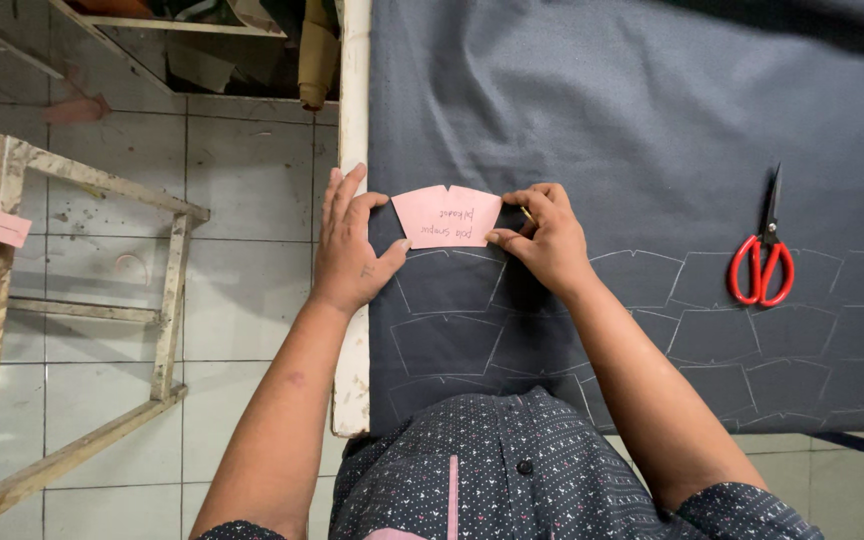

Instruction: The person repeatedly places a small pink paper pattern onto a large black fabric with pre-drawn outlines, adjusting its position multiple times. The person also briefly lifts and folds the fabric and receives a white paper pattern from another person.

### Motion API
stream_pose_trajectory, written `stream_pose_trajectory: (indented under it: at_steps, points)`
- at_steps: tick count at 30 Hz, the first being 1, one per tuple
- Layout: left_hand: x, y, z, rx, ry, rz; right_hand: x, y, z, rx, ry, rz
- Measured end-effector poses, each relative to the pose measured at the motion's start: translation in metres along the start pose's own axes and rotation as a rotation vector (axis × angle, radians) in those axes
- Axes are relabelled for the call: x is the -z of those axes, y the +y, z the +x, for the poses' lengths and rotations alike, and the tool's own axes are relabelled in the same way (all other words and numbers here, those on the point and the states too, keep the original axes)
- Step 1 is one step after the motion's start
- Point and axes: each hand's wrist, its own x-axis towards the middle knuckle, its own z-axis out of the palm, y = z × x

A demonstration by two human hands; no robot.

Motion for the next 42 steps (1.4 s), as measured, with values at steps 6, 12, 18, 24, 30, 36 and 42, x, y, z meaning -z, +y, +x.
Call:
stream_pose_trajectory:
  at_steps: [6, 12, 18, 24, 30, 36, 42]
  points:
    - [0.001, 0.003, 0.000, 0.061, -0.030, 0.010, 0.000, 0.001, -0.001, 0.051, 0.008, -0.019]
    - [0.002, 0.005, 0.000, 0.019, -0.010, 0.003, 0.001, 0.003, -0.002, 0.035, 0.006, -0.007]
    - [0.000, 0.005, 0.001, 0.058, -0.027, 0.015, 0.001, 0.005, 0.000, 0.054, 0.022, -0.047]
    - [-0.001, 0.005, 0.000, 0.034, -0.012, 0.005, 0.001, 0.006, -0.001, 0.061, 0.024, -0.038]
    - [0.000, 0.008, 0.001, 0.063, -0.030, 0.024, 0.001, 0.006, -0.002, 0.039, 0.013, -0.005]
    - [0.001, 0.008, 0.002, 0.077, -0.055, 0.007, 0.003, 0.005, -0.002, 0.061, 0.011, -0.028]
    - [0.004, 0.013, 0.005, 0.072, -0.055, 0.027, 0.003, 0.002, -0.002, 0.029, 0.004, -0.049]
